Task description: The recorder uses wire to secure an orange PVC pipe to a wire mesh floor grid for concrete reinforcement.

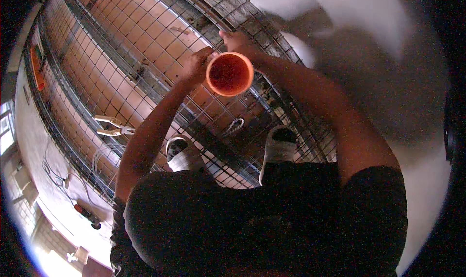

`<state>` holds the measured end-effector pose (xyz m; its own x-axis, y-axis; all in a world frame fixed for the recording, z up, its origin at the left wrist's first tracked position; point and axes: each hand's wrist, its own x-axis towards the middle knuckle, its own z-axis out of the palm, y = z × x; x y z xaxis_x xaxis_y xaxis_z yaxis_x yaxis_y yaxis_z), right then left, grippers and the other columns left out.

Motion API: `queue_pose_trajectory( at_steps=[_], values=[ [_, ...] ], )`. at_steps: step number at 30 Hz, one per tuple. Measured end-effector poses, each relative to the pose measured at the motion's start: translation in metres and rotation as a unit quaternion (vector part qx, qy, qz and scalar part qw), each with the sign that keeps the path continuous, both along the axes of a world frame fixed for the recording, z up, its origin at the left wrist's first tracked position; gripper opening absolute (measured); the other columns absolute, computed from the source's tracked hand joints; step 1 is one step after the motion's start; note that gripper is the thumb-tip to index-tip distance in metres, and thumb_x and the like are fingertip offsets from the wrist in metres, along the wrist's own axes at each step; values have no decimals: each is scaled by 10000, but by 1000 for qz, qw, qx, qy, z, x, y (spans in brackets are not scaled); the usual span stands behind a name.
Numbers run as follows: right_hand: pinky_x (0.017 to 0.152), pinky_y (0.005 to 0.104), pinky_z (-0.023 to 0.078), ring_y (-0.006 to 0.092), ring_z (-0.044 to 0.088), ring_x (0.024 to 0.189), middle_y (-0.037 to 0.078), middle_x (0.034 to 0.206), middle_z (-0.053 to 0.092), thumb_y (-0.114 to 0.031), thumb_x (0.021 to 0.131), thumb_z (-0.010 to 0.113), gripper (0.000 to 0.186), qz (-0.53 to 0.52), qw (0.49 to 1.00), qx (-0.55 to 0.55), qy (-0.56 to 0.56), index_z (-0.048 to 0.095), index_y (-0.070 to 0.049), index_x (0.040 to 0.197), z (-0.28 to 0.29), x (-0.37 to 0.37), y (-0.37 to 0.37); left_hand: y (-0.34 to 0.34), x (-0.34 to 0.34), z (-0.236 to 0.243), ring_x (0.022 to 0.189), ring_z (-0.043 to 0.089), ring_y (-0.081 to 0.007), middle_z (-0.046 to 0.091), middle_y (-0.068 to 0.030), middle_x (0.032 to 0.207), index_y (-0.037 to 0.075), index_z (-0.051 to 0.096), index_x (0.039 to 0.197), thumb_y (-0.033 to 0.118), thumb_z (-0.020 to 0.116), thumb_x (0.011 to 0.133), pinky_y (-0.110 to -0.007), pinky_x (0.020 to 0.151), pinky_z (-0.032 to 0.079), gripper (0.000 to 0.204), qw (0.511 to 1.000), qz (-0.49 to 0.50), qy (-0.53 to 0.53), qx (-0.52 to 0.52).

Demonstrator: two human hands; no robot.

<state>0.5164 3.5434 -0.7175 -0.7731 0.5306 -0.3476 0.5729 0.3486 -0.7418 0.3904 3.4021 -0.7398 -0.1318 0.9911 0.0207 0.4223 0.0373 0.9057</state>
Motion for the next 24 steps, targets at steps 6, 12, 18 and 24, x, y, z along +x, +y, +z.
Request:
queue_pose_trajectory(
  at_steps=[6,12,18,24],
  values=[
    [534,424,374,310,484,543,188,591,450,-386,956,394,464,30,988,76,133,514,-13,708,-26,-14,-5,3,8,-1,782,618,-283,625,-156,838,34,603,973,305,496,941,-387,697,474,292,998,29,-57,-13],
    [578,350,438,177,534,564,48,625,558,-316,970,431,352,-50,957,-266,102,578,-44,802,-20,-5,-6,4,-6,-15,844,589,-294,601,-154,890,5,589,983,248,512,939,-383,755,460,259,993,-27,-61,101],
    [809,336,448,161,550,894,76,998,582,-336,970,404,348,141,975,-148,83,548,-47,1099,-2,49,2,-20,-12,12,1005,524,-327,569,-162,1013,9,588,1043,268,435,965,-397,884,409,311,996,5,-80,27],
    [922,391,412,275,533,1073,173,1133,558,-341,937,452,425,219,958,-5,-187,511,-25,1214,107,138,14,-20,-29,52,960,550,-328,591,-147,965,32,616,995,187,504,918,-401,833,451,206,997,-23,-18,68]
  ],
)
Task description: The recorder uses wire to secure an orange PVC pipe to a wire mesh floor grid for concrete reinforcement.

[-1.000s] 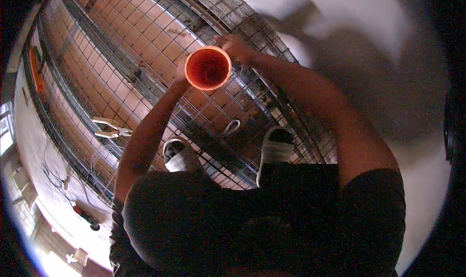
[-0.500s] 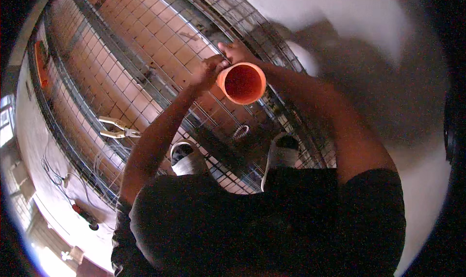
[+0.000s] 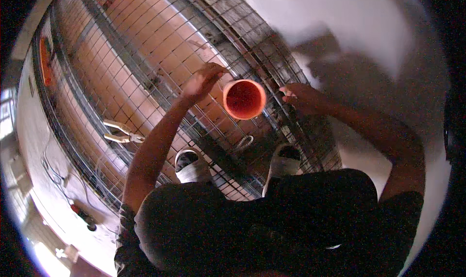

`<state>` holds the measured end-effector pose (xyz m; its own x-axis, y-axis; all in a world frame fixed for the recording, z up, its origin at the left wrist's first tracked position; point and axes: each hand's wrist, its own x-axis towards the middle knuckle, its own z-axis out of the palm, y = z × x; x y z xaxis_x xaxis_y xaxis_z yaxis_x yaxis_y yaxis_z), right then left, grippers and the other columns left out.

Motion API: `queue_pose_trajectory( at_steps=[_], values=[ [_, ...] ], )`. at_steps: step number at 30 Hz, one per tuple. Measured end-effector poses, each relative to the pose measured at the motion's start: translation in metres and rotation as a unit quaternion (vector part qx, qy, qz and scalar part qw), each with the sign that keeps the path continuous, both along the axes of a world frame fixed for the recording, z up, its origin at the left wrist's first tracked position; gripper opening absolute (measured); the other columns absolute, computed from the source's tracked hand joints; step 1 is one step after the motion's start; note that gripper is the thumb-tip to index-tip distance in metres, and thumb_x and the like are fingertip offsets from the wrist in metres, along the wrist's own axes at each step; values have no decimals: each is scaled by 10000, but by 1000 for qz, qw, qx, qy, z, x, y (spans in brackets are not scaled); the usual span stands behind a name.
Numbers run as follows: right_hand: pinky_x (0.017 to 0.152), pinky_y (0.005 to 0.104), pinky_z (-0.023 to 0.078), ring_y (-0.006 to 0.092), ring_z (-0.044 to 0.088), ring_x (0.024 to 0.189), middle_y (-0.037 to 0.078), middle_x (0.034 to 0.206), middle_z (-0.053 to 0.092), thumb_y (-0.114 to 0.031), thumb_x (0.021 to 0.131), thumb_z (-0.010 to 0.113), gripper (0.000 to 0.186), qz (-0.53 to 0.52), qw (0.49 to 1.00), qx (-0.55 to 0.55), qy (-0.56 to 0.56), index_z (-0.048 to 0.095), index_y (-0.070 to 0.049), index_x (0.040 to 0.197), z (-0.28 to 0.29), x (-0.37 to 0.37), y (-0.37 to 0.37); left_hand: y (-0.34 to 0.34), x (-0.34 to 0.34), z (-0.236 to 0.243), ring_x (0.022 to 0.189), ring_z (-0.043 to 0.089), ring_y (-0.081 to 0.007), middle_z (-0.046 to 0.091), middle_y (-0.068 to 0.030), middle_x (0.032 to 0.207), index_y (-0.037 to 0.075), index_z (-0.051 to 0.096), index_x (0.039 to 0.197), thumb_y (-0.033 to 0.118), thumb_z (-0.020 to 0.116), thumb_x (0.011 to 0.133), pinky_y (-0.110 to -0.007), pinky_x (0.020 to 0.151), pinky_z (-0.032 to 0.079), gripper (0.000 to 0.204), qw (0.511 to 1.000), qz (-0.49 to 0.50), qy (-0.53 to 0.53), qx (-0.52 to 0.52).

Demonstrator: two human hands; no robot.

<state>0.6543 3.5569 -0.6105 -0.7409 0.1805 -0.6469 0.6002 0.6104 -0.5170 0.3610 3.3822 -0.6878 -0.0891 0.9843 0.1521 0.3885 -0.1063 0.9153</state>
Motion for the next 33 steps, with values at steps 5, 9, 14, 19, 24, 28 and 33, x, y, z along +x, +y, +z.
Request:
queue_pose_trajectory(
  at_steps=[5,9,14,19,24,28,33],
  values=[
    [916,394,417,300,541,1080,193,1158,547,-353,935,471,425,-55,997,-38,37,521,-24,1199,-55,11,-13,33,-28,-46,893,577,-286,590,-106,937,60,622,959,164,590,853,-380,765,487,152,962,-108,233,95],
    [850,372,456,313,575,1006,175,1093,589,-292,922,523,343,-243,929,61,272,556,-47,1159,-104,-8,-58,51,-32,-12,886,582,-277,598,-87,934,75,613,952,173,594,835,-382,746,502,153,904,-219,366,-33],
    [704,371,488,297,622,824,112,899,646,-248,905,555,210,-359,842,80,395,625,-96,1031,-141,-17,-86,75,-26,24,868,587,-281,601,-82,903,74,595,909,185,583,845,-384,737,494,129,889,-330,311,-70],
    [621,394,475,293,617,712,106,795,639,-238,876,595,171,-357,821,201,397,628,-79,930,-145,-35,-90,91,-13,24,893,581,-260,595,-74,917,79,595,898,162,606,807,-364,766,478,123,849,-384,358,-64],
    [677,392,463,298,587,782,110,835,616,-193,864,610,143,-307,813,246,429,622,-64,922,-200,-5,-95,103,8,34,992,535,-258,551,-49,1025,106,608,879,106,643,704,-358,830,462,178,826,-400,387,90],
    [725,389,447,298,567,823,104,894,607,-166,842,627,120,-369,790,168,461,623,-72,916,-215,-12,-93,112,10,13,999,558,-287,564,-62,1068,103,618,896,98,631,736,-366,817,483,161,871,-408,273,5],
    [733,399,428,309,554,822,104,866,598,-151,831,626,92,-236,858,251,380,626,-76,883,-152,-38,-75,118,-1,-2,941,615,-292,616,-110,1048,101,603,1019,112,619,820,-376,791,500,200,808,-485,328,-56]
  ],
)
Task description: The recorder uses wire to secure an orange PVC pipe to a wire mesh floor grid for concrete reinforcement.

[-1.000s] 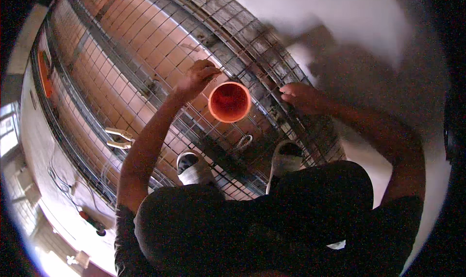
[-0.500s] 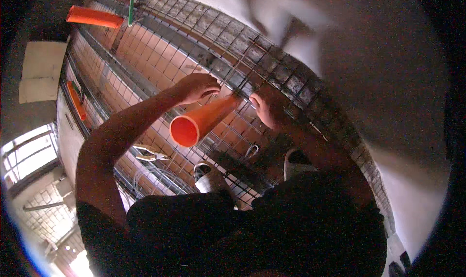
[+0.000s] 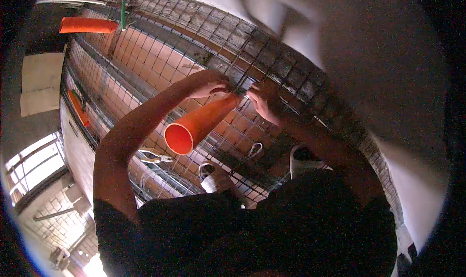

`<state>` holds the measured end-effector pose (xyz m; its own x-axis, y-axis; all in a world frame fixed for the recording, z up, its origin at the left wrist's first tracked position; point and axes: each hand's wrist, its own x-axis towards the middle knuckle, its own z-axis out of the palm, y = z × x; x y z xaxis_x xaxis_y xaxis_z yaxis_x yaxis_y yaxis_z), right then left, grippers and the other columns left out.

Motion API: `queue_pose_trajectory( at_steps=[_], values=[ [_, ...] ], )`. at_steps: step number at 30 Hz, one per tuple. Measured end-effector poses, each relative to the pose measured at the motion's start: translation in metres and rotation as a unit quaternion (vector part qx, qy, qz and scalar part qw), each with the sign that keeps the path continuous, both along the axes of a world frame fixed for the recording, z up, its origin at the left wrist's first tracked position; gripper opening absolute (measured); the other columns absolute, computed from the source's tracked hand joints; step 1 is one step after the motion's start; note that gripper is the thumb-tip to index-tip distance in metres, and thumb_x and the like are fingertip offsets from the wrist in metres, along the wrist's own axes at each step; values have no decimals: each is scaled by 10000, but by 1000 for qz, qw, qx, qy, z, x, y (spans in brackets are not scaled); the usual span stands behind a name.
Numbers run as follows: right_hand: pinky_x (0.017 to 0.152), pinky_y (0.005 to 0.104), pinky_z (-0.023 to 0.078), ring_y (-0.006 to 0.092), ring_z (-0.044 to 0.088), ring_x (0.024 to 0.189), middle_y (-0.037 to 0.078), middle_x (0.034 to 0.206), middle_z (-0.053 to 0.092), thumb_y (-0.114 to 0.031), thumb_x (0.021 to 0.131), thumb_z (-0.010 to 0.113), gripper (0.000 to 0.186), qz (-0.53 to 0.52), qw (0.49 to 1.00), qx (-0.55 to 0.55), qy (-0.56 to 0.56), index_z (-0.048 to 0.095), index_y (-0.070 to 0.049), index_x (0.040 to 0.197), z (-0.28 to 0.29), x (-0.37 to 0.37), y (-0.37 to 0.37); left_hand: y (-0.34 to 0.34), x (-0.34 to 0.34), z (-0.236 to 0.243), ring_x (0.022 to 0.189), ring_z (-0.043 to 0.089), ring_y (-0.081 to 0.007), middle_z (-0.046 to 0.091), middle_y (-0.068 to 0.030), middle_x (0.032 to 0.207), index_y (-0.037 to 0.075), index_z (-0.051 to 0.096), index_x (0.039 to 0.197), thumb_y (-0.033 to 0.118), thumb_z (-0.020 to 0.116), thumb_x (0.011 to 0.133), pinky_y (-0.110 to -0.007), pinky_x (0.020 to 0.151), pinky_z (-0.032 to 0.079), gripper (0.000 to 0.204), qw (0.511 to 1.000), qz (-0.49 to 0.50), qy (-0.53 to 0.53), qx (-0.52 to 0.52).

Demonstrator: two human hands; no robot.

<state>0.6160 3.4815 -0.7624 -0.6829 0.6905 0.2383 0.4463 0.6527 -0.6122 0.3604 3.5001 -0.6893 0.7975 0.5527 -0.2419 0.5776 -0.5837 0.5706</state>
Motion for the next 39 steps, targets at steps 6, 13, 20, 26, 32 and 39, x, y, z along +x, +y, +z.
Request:
queue_pose_trajectory(
  at_steps=[6,13,20,26,32,39],
  values=[
    [711,428,391,307,512,777,109,779,546,-135,819,618,72,-22,997,-10,73,605,-65,828,-4,2,-1,9,4,0,793,638,-271,656,-103,873,83,626,962,140,640,821,-384,699,501,153,985,87,-88,-122],
    [774,427,399,304,526,838,95,827,578,-153,826,635,81,-58,993,30,102,624,-85,867,-15,1,-8,20,5,-4,863,630,-269,645,-126,930,71,615,1047,346,601,873,-368,799,491,325,982,93,24,-163],
    [780,376,453,287,595,854,110,899,644,-169,856,617,152,-65,995,-55,61,637,-67,966,-47,-2,-19,10,4,-27,870,604,-345,613,-155,916,85,585,1007,293,600,852,-428,735,480,260,997,69,-22,-35],
    [728,360,479,282,608,832,116,898,647,-205,869,604,193,-45,988,-142,48,641,-54,983,-42,2,-11,1,9,-19,856,611,-354,620,-145,898,100,591,997,287,549,875,-435,723,493,228,994,98,32,-23],
    [691,368,473,280,597,774,115,862,634,-193,859,608,167,-86,993,76,18,668,-67,950,-10,15,-12,-4,23,-11,831,622,-349,637,-139,903,118,616,972,238,527,868,-445,679,504,182,986,123,111,-7],
    [681,379,467,298,591,771,129,855,627,-143,817,628,164,-63,996,13,69,670,-65,954,-17,14,-9,-1,22,-28,815,628,-356,643,-142,893,111,624,977,231,544,849,-436,680,503,193,982,130,134,-18]
  ],
)
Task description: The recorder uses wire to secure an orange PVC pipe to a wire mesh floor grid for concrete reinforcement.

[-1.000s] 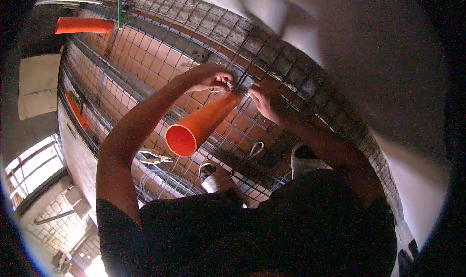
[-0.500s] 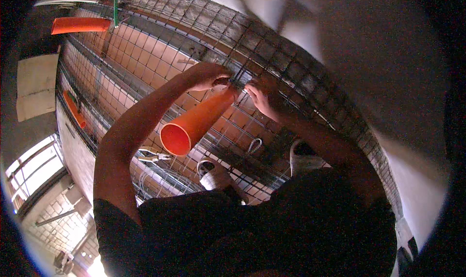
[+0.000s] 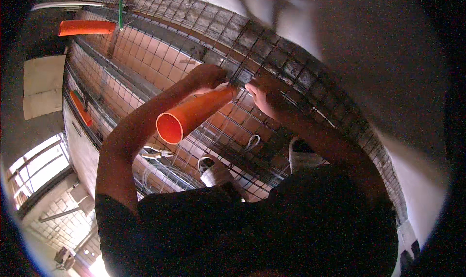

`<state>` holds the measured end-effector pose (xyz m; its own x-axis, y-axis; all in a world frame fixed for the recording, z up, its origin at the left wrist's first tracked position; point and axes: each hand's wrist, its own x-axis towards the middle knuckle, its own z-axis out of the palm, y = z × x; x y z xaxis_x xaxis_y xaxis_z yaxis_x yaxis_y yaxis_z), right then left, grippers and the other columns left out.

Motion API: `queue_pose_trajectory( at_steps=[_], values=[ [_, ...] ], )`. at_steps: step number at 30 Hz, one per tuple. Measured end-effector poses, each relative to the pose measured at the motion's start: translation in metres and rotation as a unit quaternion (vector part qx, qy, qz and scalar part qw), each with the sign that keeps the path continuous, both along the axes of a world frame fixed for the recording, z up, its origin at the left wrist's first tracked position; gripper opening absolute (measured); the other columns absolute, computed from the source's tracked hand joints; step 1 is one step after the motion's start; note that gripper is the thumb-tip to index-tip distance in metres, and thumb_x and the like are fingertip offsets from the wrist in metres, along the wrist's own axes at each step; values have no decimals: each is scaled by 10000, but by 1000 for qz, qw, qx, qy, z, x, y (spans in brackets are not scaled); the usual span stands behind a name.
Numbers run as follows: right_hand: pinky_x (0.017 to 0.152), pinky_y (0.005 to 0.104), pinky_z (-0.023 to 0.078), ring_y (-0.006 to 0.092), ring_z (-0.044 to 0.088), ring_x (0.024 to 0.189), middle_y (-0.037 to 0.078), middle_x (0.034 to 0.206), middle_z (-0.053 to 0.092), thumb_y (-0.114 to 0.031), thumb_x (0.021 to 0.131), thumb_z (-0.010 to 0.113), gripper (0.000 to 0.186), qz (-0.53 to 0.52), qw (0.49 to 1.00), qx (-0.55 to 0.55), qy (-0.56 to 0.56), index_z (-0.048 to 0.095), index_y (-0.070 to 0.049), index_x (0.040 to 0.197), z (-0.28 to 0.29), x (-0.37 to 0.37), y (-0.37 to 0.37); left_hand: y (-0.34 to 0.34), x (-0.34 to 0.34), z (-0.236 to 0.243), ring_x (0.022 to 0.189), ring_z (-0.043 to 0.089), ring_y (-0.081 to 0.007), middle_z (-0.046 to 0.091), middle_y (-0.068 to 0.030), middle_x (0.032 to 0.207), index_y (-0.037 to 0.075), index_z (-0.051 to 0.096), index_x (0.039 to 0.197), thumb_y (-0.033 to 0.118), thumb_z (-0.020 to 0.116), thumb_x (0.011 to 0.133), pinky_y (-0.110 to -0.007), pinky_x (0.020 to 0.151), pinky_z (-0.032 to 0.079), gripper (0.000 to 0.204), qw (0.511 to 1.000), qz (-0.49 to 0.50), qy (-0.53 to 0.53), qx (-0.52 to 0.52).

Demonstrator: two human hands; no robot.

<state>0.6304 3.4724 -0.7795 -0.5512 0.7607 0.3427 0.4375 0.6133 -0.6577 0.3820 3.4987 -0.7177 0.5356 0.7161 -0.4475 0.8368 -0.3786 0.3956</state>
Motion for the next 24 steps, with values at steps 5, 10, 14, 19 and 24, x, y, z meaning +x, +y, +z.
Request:
queue_pose_trajectory(
  at_steps=[5,10,14,19,24],
  values=[
    [643,398,441,324,561,739,139,792,576,-85,784,625,62,-27,996,-41,70,614,-27,804,0,-11,-2,-8,-22,-25,803,633,-354,641,-143,919,118,613,997,242,577,838,-438,664,506,205,966,113,-227,-57],
    [710,417,421,338,539,820,149,867,557,-49,778,603,42,18,996,-56,-71,570,-26,789,7,-6,1,-3,-6,-9,798,637,-336,643,-135,943,125,603,1030,204,591,830,-420,659,517,215,990,13,-139,-2],
    [780,427,405,345,526,892,159,933,567,-40,777,602,56,-31,997,62,39,581,-37,828,-4,-13,-4,-4,-7,-8,816,635,-329,645,-123,962,132,602,1064,208,578,841,-418,687,519,237,985,62,-143,-72],
    [745,399,449,323,569,834,159,910,607,-104,802,623,90,-3,1000,1,-17,633,-42,867,-18,-3,-2,6,-3,-16,859,625,-335,641,-133,948,145,603,1061,260,555,862,-437,718,503,235,989,18,-140,34],
    [732,370,486,277,624,824,127,919,646,-283,784,697,308,31,936,-315,-154,639,-56,984,106,-9,25,6,-5,-17,863,621,-337,641,-140,942,165,608,1070,280,540,873,-439,729,498,238,994,18,-95,45]
  ],
)
